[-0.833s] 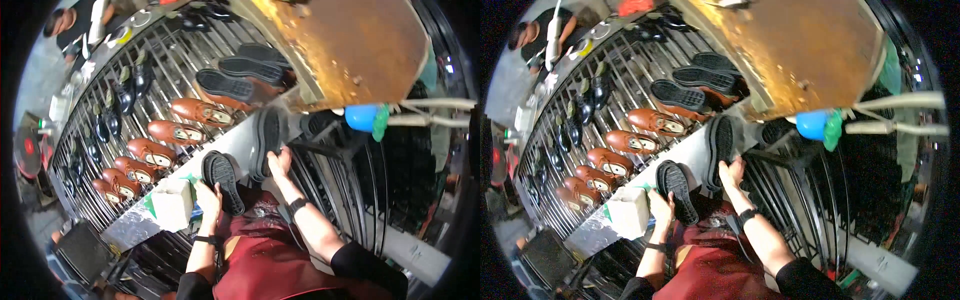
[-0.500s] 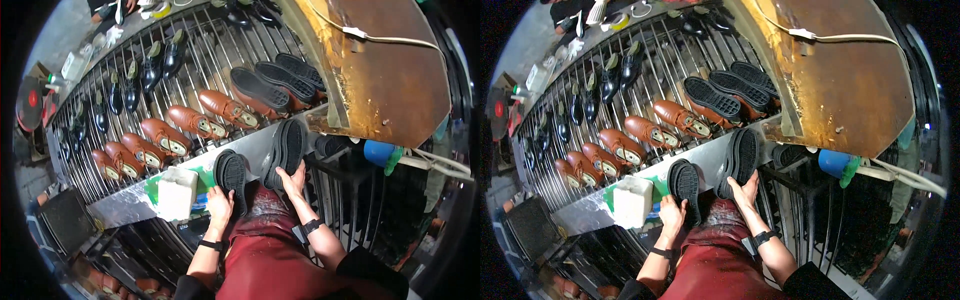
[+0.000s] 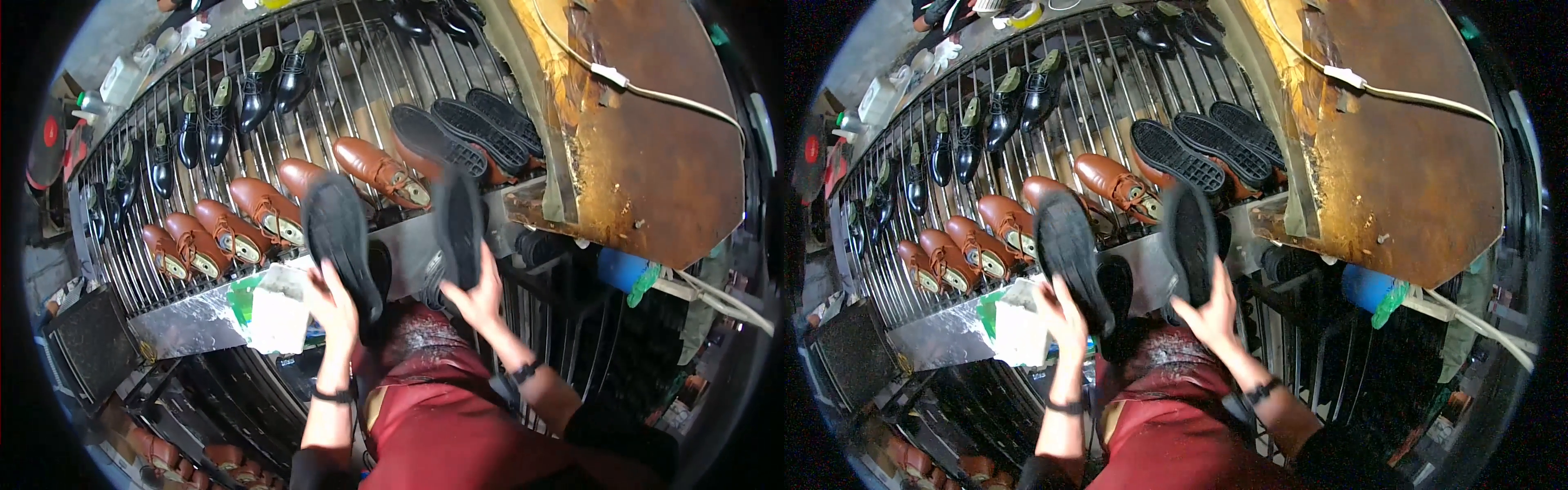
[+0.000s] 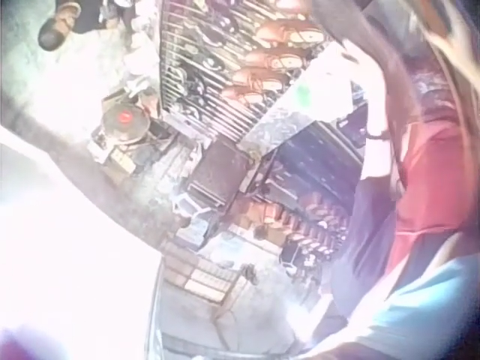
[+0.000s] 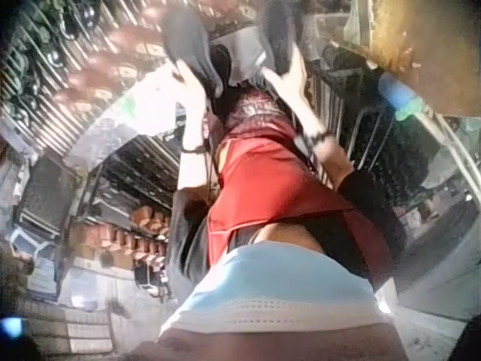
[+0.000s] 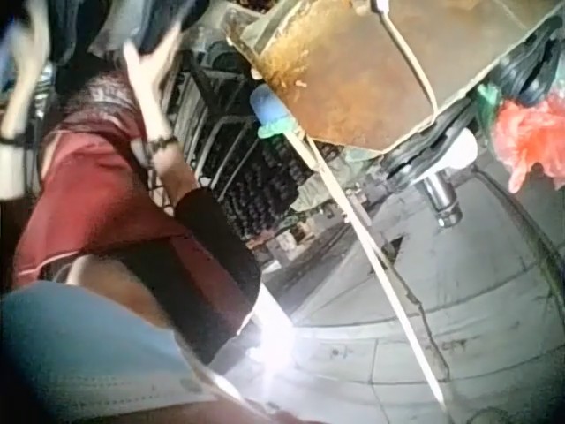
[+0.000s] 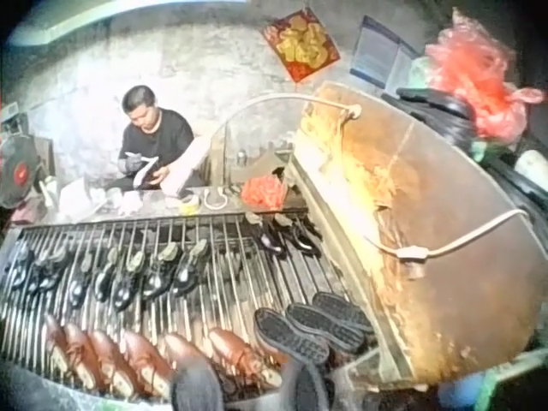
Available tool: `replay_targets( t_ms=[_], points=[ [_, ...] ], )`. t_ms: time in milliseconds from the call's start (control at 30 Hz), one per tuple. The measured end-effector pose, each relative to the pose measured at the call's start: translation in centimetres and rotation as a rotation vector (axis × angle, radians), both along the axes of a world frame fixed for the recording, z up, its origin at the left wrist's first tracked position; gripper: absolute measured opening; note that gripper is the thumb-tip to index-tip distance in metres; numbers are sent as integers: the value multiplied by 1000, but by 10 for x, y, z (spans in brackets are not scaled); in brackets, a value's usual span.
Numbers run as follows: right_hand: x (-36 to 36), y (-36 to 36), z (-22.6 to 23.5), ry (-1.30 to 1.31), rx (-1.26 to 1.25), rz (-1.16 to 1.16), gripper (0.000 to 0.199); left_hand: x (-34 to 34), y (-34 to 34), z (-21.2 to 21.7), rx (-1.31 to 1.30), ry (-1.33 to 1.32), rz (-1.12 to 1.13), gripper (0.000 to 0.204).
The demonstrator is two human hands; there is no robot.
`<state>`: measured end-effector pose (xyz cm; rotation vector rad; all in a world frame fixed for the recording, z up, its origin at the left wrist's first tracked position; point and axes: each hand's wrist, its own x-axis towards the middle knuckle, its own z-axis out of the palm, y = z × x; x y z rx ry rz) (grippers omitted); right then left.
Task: Applying glue to the perimeter of shoe uppers and arranging soles for attachment.
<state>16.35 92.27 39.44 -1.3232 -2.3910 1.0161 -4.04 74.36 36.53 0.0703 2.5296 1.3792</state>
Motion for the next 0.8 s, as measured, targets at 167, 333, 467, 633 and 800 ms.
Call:
replay_targets(
  t_ms=[167, 333, 467, 633, 800],
  points=[
    [-204, 56, -25, -264, -38, 321, 106, -132, 72, -103, -25, -90, 427, 46],
    [-242, 48, -48, -466, -5, 506, 103, -151, 39, -133, 236, -310, 504, 55],
    [-82, 46, -38, -78, 309, 153, 99, 1, 4, -67, -221, -20, -136, 81],
    [9, -18, -69, -336, -143, -428, 112, 107, -61, -55, -709, -180, -521, 120],
    [20, -11, -96, -324, -436, -503, 67, 94, -66, -37, -617, -129, -506, 113]
  ],
)
